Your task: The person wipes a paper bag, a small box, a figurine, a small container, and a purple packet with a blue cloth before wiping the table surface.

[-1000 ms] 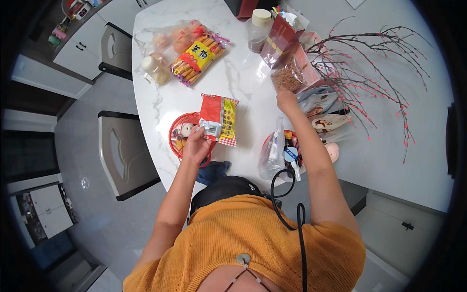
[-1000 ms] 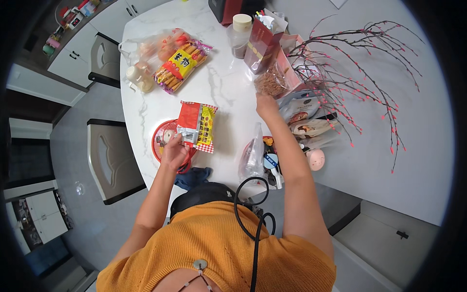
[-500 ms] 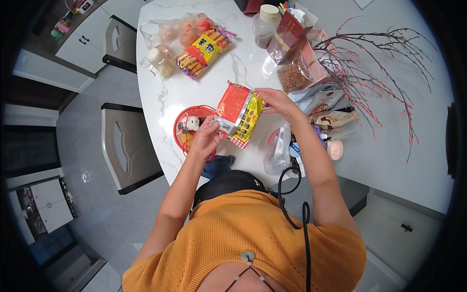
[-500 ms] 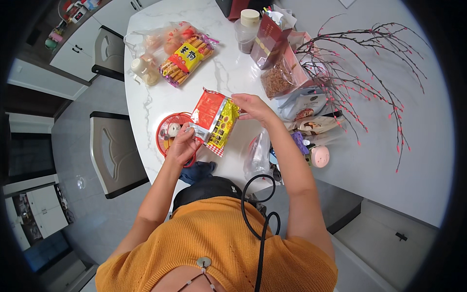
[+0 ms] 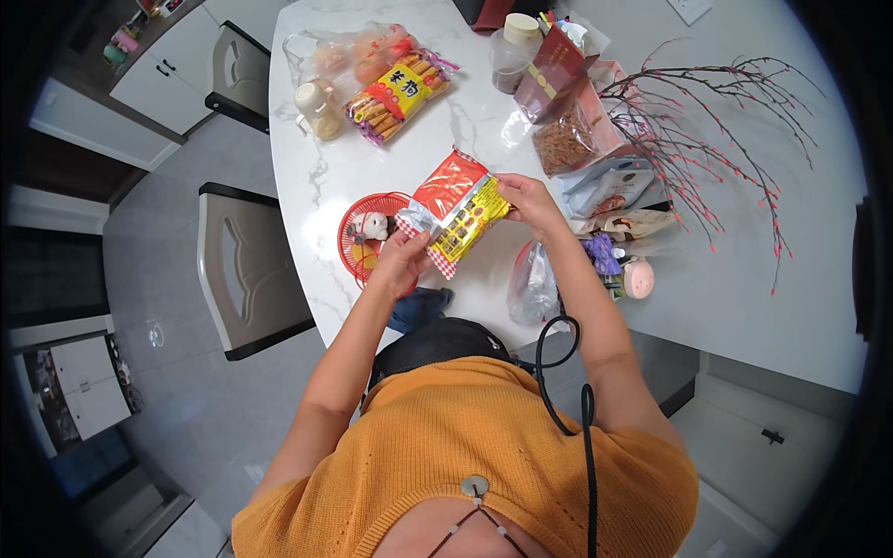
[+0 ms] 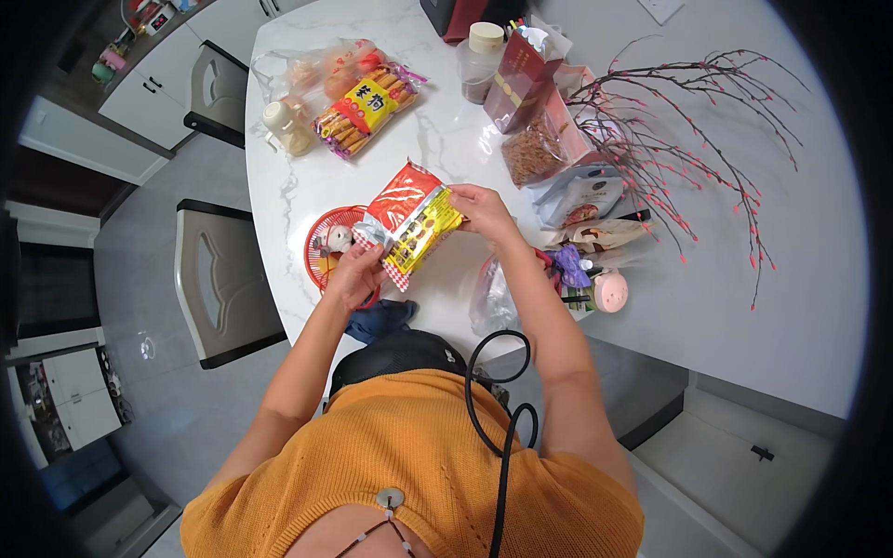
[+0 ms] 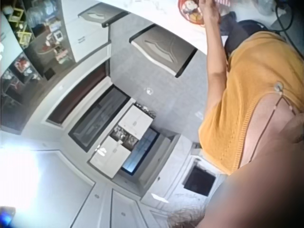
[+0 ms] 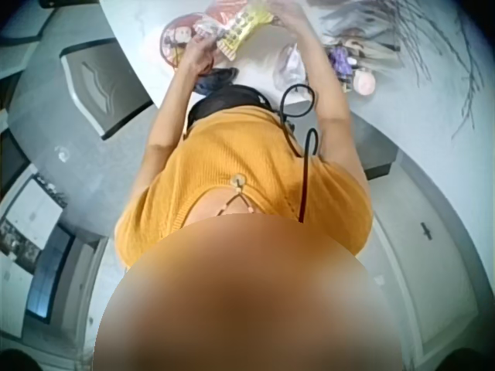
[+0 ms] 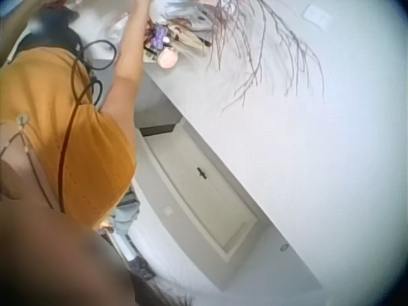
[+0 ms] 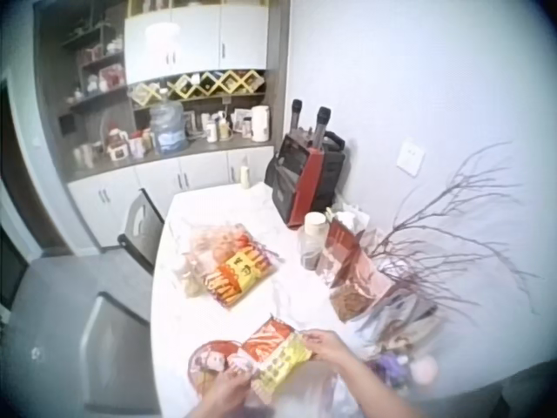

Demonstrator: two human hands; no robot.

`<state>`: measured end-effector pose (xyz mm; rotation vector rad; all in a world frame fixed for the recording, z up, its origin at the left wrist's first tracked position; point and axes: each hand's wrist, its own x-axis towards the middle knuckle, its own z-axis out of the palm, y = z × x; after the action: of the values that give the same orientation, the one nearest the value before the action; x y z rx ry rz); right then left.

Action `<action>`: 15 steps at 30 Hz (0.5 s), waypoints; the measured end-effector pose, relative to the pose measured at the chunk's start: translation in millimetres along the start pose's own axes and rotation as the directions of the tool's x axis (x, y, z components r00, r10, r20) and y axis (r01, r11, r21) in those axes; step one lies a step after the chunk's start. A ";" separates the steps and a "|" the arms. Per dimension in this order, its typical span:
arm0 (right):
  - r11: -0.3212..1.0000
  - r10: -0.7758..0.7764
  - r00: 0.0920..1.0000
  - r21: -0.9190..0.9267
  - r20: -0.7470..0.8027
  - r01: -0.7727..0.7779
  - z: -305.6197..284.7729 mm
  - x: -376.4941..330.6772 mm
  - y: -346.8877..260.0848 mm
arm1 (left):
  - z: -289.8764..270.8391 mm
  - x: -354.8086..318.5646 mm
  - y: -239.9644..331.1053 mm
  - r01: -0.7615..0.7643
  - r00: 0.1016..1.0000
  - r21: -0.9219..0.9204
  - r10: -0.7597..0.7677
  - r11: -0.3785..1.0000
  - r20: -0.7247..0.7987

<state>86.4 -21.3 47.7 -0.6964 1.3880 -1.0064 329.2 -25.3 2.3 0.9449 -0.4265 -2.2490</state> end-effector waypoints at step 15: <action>0.960 0.037 0.998 0.276 0.042 -0.047 41.0 -13.6 32.4 | -22.9 -26.2 36.7 -0.333 0.934 0.259 0.355 0.907 -0.041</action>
<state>133.2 -1.5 29.5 -0.4724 1.1946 -1.1226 375.8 -35.4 19.0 1.0001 -0.7862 -1.8536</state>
